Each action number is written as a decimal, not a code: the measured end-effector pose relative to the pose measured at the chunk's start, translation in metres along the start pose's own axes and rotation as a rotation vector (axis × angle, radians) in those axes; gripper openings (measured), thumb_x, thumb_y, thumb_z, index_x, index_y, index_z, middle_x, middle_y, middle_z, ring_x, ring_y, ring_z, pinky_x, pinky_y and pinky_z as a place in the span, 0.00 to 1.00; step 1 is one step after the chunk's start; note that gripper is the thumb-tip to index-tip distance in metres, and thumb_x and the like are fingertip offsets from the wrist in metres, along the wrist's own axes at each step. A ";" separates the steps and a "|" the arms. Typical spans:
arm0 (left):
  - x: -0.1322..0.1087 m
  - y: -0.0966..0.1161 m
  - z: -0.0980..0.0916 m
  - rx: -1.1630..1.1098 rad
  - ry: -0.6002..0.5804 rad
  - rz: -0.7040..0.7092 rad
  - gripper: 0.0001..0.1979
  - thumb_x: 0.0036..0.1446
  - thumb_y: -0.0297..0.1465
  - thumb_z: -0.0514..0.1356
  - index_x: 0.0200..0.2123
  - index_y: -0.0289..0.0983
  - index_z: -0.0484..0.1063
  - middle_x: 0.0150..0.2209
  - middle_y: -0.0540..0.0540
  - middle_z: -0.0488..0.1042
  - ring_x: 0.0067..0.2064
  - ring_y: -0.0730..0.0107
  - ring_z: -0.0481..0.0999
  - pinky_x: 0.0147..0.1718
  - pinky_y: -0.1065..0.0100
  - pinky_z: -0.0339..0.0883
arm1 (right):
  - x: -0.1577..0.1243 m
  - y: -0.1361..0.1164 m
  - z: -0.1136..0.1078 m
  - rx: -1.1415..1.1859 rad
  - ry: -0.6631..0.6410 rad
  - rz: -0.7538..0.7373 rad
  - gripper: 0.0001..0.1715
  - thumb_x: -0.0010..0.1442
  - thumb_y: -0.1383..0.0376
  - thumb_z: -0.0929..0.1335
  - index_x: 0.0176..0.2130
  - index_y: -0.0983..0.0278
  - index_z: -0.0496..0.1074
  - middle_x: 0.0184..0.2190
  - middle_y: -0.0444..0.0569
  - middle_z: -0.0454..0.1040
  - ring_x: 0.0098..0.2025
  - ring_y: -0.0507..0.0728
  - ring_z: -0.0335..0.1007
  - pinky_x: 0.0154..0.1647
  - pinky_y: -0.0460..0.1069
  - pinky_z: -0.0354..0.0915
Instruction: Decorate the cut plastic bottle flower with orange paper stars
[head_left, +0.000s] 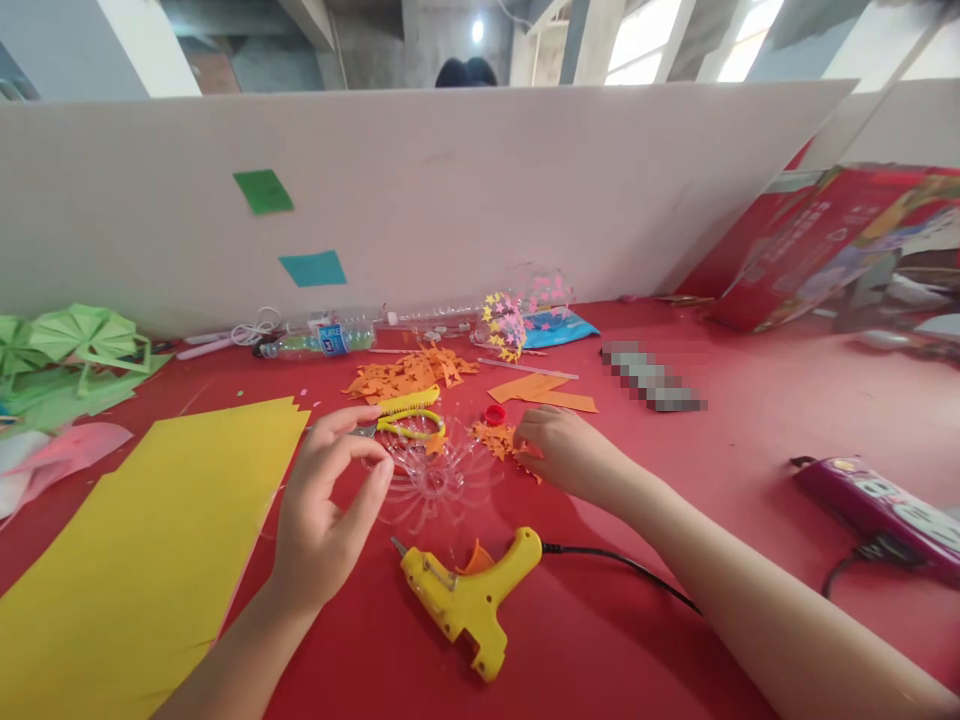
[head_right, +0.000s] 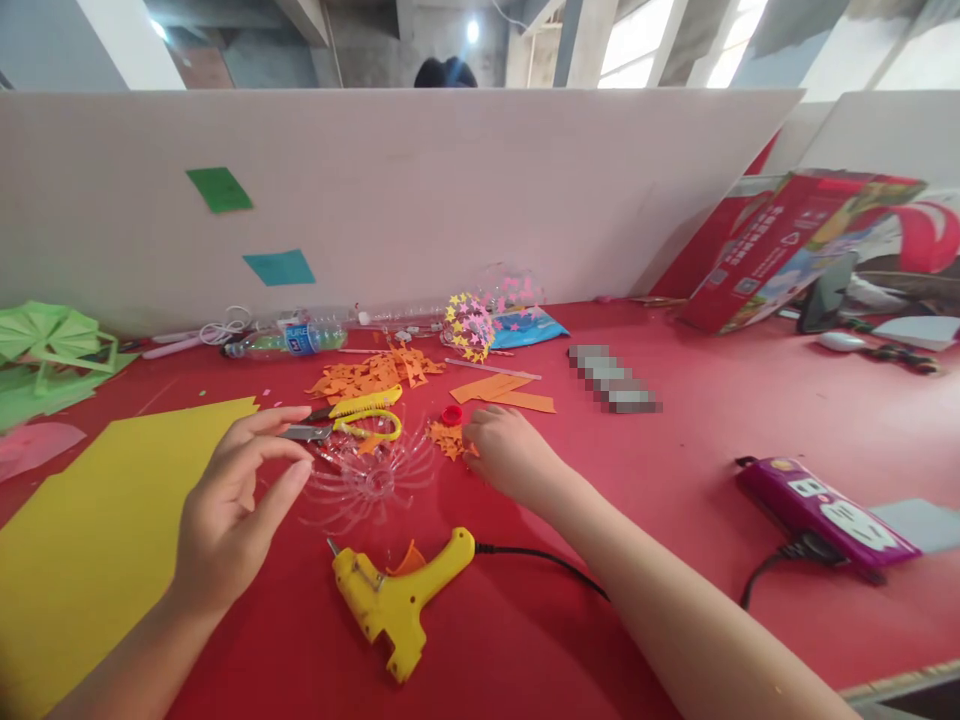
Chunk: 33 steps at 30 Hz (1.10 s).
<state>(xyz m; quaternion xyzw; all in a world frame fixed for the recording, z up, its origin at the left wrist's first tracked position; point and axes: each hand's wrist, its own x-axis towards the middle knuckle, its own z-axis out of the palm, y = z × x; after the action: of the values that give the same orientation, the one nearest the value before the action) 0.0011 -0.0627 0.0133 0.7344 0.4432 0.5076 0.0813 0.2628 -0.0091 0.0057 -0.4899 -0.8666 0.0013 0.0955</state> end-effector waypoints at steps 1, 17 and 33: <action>0.000 0.000 0.000 -0.018 0.019 -0.017 0.03 0.58 0.27 0.57 0.33 0.41 0.68 0.49 0.46 0.68 0.55 0.62 0.67 0.54 0.56 0.61 | 0.000 -0.002 0.006 -0.019 -0.007 -0.007 0.04 0.56 0.68 0.69 0.30 0.65 0.75 0.32 0.51 0.75 0.35 0.57 0.68 0.36 0.49 0.59; 0.000 0.004 -0.001 -0.145 0.090 -0.040 0.04 0.59 0.26 0.57 0.35 0.41 0.69 0.45 0.46 0.68 0.52 0.63 0.68 0.52 0.57 0.63 | 0.002 -0.012 0.014 0.035 0.305 0.004 0.10 0.55 0.74 0.66 0.24 0.66 0.72 0.26 0.51 0.73 0.32 0.57 0.67 0.35 0.52 0.61; -0.009 0.040 -0.003 -0.002 -0.198 0.288 0.07 0.55 0.22 0.58 0.37 0.36 0.67 0.30 0.47 0.72 0.32 0.71 0.72 0.31 0.71 0.69 | -0.036 -0.089 -0.023 0.408 0.645 -0.428 0.07 0.56 0.73 0.64 0.35 0.63 0.69 0.29 0.47 0.71 0.32 0.54 0.63 0.48 0.58 0.63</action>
<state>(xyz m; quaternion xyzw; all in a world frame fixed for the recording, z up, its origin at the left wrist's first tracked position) 0.0209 -0.0939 0.0313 0.8366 0.3230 0.4395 0.0517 0.2088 -0.0882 0.0313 -0.2457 -0.8563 -0.0004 0.4543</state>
